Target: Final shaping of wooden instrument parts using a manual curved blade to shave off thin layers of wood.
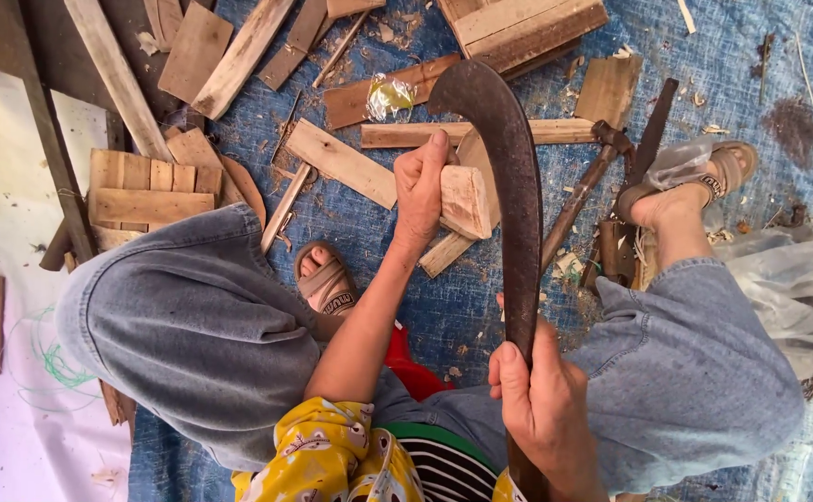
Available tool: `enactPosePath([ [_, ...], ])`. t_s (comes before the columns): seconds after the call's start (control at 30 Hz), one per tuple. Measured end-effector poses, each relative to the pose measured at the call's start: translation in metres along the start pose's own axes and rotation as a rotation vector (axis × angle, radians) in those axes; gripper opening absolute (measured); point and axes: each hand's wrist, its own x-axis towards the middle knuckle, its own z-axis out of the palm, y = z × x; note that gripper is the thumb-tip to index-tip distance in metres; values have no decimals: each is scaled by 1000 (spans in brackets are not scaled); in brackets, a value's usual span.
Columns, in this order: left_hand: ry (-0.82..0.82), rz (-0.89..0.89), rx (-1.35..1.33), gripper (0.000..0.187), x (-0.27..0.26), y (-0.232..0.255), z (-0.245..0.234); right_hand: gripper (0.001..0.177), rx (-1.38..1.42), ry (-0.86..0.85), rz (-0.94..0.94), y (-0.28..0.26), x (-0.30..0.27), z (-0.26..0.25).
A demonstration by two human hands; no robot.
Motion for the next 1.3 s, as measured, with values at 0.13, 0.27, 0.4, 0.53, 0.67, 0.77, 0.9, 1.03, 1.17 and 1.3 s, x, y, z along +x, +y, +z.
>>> enactPosePath([
  [0.13, -10, -9, 5, 48, -2, 2, 1, 44, -1, -19, 2, 2, -3, 0],
  [0.27, -3, 13, 11, 49, -4, -2, 3, 44, 1, -14, -12, 6, -6, 3],
  [0.4, -19, 20, -3, 47, -4, -3, 5, 44, 2, -14, -3, 7, -6, 3],
  [0.53, -19, 45, 37, 47, -4, -2, 5, 45, 13, -12, -4, 7, -6, 3],
  [0.67, -19, 29, 0, 47, -4, 1, 10, 44, -44, 2, -32, 9, -8, 6],
  [0.77, -37, 29, 7, 46, -3, 5, 13, 44, -83, 30, -27, 9, -10, 7],
  [0.9, -4, 39, 98, 48, 1, -2, 12, 43, -134, 62, -48, 9, -3, 10],
  [1.03, 8, 30, 153, 48, 4, -5, 12, 43, -154, 85, -74, 9, 3, 10],
  [1.17, -16, -2, 41, 47, 0, 3, 17, 42, -136, 66, -65, 12, -4, 9],
  [1.3, -4, 0, 92, 49, 0, 1, 17, 40, -119, 77, -64, 14, -3, 10],
])
